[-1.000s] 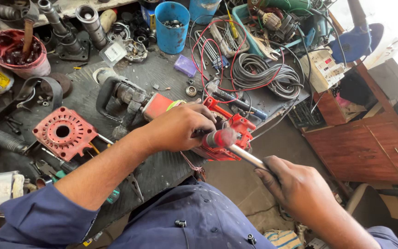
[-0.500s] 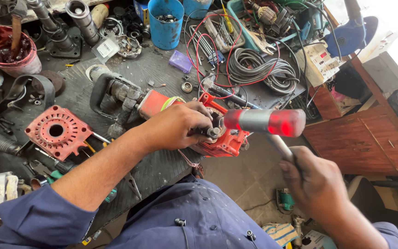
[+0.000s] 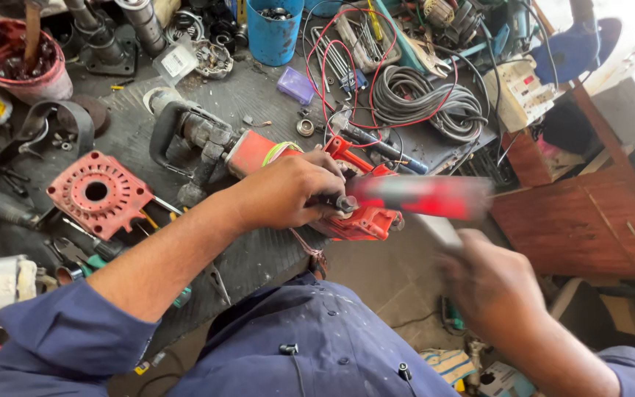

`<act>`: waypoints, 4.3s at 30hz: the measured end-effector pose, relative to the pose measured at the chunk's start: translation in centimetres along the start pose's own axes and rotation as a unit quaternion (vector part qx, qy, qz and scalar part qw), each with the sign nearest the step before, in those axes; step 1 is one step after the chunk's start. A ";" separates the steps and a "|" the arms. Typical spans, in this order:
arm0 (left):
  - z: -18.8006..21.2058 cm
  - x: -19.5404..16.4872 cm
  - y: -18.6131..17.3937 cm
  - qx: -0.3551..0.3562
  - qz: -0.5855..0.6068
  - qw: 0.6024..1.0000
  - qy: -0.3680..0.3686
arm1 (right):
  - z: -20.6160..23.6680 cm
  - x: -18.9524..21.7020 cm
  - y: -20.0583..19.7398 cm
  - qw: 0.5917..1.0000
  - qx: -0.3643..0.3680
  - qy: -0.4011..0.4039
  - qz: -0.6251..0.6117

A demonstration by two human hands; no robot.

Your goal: The person works on a red power tool housing on a cluttered workbench, prying at its internal components by hand, then uses a mallet to tap and drive parts out of the housing. They repeatedly reposition the housing, extract internal pieces, and handle small removed components and fasteners.

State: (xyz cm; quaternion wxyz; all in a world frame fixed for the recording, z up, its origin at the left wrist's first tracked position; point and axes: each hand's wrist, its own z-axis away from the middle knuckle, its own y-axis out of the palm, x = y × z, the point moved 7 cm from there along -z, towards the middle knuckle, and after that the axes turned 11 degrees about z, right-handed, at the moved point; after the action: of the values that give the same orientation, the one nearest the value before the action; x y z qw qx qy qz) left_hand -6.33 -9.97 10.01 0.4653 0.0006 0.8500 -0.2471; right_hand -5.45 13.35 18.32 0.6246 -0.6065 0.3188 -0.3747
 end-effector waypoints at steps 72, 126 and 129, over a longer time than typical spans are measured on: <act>-1.6 -0.4 -0.3 0.060 -0.111 0.992 -0.026 | 0.6 -4.1 0.7 0.996 -0.069 0.035 -0.051; -7.1 3.0 -1.0 0.020 -0.074 0.987 -0.144 | -3.4 -4.3 -1.5 0.996 -0.057 0.061 -0.032; -7.2 3.2 -1.0 0.032 -0.086 0.984 -0.153 | -3.7 -4.2 -1.4 0.998 -0.037 0.042 -0.006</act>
State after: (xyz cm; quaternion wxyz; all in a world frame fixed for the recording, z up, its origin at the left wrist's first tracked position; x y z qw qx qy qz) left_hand -14.05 -8.57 11.15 0.5664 -0.0957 0.7575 -0.3101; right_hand -10.85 15.04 19.25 0.5854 -0.6147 0.3550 -0.3917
